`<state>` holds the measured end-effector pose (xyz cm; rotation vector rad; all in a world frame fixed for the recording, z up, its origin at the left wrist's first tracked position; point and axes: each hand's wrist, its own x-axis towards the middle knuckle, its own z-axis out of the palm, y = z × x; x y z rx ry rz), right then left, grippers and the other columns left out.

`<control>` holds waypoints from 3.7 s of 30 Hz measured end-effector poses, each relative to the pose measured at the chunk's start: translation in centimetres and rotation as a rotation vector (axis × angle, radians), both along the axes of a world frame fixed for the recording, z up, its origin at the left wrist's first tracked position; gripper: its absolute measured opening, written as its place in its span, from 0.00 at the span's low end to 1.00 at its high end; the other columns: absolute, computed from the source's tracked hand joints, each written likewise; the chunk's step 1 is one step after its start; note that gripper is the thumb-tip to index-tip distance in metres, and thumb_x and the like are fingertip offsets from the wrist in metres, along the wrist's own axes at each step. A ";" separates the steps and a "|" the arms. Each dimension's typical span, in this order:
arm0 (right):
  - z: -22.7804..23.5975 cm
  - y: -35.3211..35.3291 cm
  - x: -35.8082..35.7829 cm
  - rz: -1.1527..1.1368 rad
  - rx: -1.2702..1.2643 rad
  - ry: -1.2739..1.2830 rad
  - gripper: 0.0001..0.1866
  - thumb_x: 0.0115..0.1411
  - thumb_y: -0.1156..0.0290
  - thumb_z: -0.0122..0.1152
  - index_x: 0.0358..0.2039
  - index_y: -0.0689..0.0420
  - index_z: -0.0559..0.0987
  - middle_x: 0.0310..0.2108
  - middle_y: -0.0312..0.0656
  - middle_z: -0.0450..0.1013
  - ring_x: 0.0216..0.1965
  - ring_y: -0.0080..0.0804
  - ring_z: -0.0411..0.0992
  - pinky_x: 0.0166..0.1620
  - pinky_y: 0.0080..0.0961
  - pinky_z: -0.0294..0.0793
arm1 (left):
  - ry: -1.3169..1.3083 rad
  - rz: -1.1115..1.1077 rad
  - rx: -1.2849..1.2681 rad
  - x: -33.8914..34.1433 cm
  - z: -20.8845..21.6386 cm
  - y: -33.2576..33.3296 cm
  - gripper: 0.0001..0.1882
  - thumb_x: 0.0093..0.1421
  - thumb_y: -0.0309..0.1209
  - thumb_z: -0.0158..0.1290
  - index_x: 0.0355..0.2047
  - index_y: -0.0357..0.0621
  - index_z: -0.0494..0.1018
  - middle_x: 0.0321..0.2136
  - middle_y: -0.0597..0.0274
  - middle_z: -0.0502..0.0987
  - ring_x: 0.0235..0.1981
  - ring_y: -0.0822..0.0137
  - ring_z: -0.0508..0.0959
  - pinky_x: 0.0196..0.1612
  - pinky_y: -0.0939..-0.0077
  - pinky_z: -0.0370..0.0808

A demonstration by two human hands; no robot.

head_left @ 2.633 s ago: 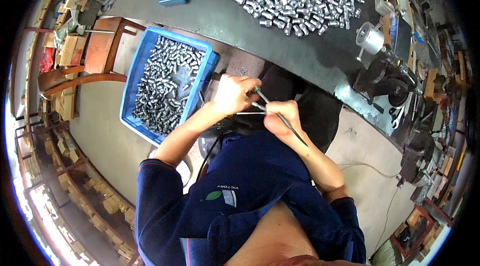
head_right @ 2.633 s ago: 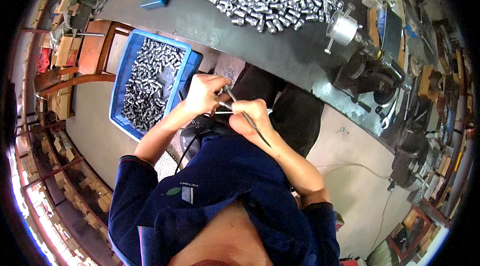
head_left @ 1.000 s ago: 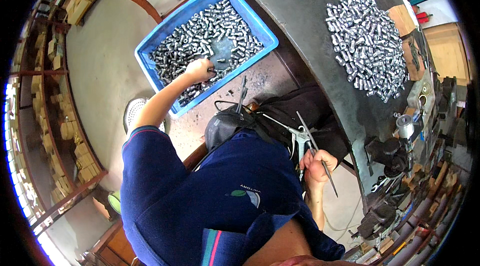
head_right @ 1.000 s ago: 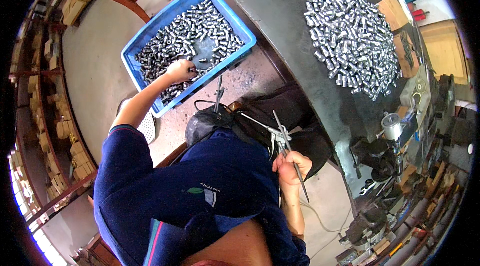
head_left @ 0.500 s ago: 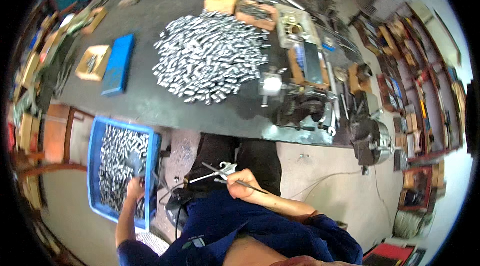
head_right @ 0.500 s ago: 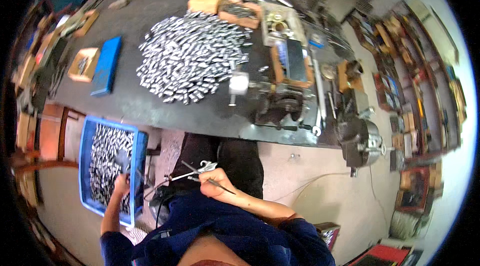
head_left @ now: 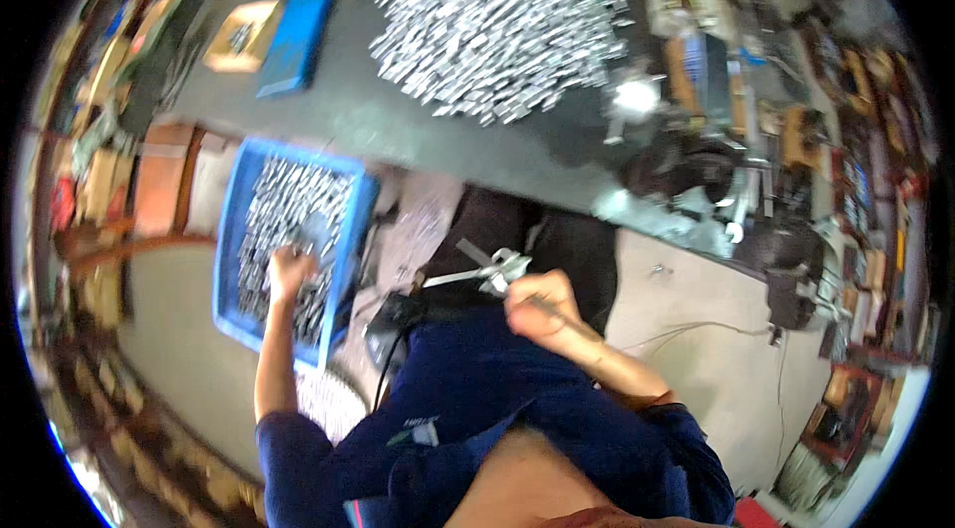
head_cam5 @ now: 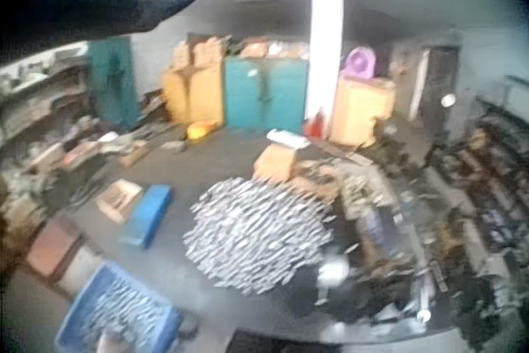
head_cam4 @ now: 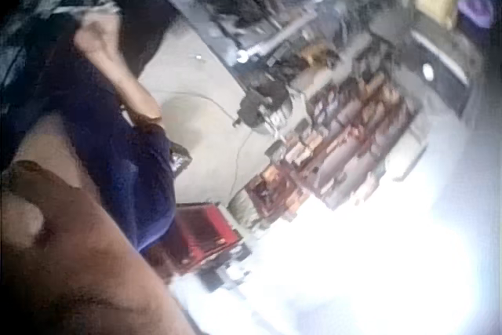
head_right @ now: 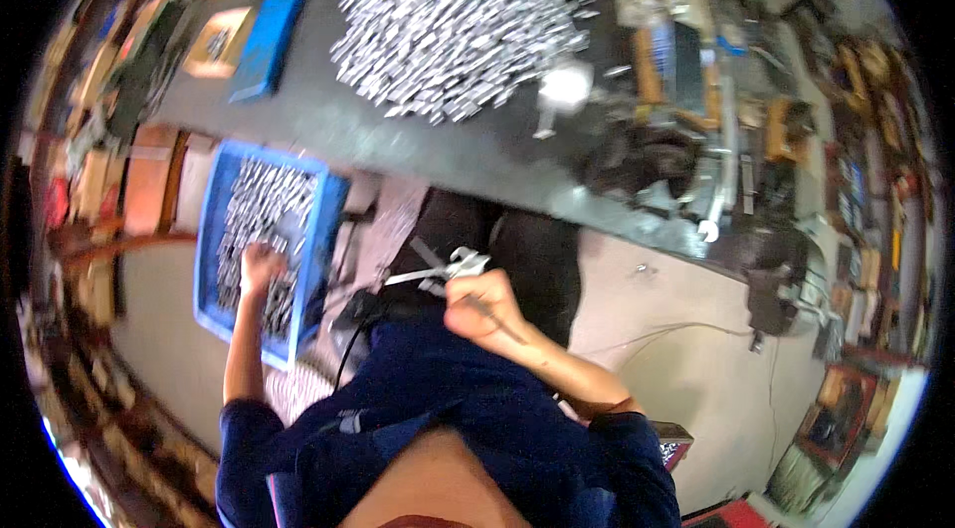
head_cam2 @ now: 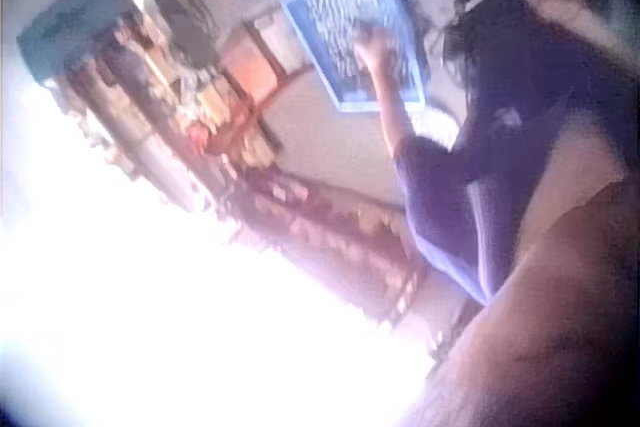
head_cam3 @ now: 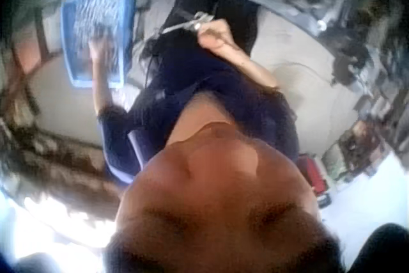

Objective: The person repeatedly picks small metal parts from a blue bin, sprays them with a handheld spray gun, and places them onto a table. The person continues this cycle throughout the clip.

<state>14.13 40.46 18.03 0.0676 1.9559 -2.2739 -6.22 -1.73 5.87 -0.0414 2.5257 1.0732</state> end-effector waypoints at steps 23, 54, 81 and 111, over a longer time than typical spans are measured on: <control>0.8 -1.1 -3.7 0.089 0.249 0.258 0.15 0.39 0.75 0.55 0.12 0.59 0.57 0.10 0.41 0.51 0.12 0.34 0.52 0.18 0.29 0.52 | -0.415 -0.371 0.759 7.2 12.8 22.8 0.13 0.59 0.33 0.51 0.27 0.33 0.74 0.13 0.64 0.71 0.13 0.75 0.71 0.16 0.83 0.68; 3.2 -1.9 -1.5 0.051 0.151 0.309 0.17 0.38 0.78 0.53 0.09 0.58 0.53 0.07 0.37 0.51 0.08 0.26 0.51 0.13 0.22 0.48 | 0.574 -0.587 0.134 6.0 11.3 22.0 0.14 0.32 0.25 0.59 0.24 0.43 0.73 0.20 0.59 0.71 0.22 0.57 0.74 0.24 0.68 0.70; -0.7 -0.2 0.3 -0.219 0.180 0.231 0.22 0.52 0.73 0.57 0.08 0.57 0.57 0.08 0.37 0.58 0.10 0.23 0.61 0.13 0.20 0.58 | 0.588 -0.281 0.540 -11.0 18.7 25.3 0.16 0.58 0.29 0.51 0.45 0.34 0.69 0.21 0.62 0.75 0.21 0.76 0.75 0.27 0.83 0.73; 1.1 -2.6 -0.4 -0.133 0.021 0.106 0.15 0.42 0.87 0.48 0.11 0.59 0.55 0.11 0.35 0.55 0.12 0.20 0.54 0.16 0.17 0.56 | 0.292 -0.023 -0.634 -0.2 1.5 4.4 0.14 0.41 0.37 0.55 0.25 0.40 0.75 0.22 0.48 0.76 0.22 0.54 0.77 0.30 0.64 0.75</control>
